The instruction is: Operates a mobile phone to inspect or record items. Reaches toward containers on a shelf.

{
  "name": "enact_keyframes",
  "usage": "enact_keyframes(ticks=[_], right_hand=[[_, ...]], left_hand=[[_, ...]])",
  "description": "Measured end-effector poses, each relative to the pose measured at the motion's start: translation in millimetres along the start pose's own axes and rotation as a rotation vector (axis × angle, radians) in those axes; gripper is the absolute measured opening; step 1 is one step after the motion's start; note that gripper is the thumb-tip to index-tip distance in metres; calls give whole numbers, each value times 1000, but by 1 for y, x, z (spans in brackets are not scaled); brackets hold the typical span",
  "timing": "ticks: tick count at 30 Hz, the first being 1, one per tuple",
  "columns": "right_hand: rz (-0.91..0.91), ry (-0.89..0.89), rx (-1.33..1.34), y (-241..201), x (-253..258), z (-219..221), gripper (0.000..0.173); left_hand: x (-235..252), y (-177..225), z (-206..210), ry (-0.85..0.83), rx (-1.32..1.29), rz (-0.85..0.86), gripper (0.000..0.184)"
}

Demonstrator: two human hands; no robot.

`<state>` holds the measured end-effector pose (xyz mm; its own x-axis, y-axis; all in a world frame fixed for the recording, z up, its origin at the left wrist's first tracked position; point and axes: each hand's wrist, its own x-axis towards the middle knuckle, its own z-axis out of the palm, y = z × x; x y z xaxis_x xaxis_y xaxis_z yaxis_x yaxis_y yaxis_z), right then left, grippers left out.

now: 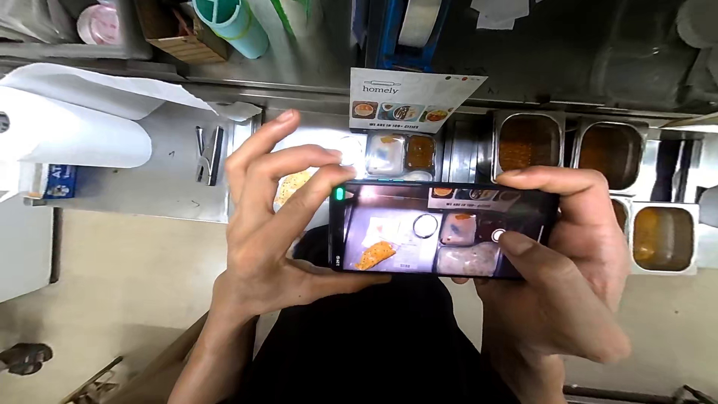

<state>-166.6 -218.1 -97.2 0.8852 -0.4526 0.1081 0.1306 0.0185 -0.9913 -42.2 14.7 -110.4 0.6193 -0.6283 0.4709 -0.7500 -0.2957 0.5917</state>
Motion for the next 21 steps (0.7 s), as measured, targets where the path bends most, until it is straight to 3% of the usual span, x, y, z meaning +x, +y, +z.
enact_keyframes(ticks=[21], right_hand=[[-57,7,-71,1,9,-7,38]], left_hand=[[10,2,4,-41,-76,-30,87]])
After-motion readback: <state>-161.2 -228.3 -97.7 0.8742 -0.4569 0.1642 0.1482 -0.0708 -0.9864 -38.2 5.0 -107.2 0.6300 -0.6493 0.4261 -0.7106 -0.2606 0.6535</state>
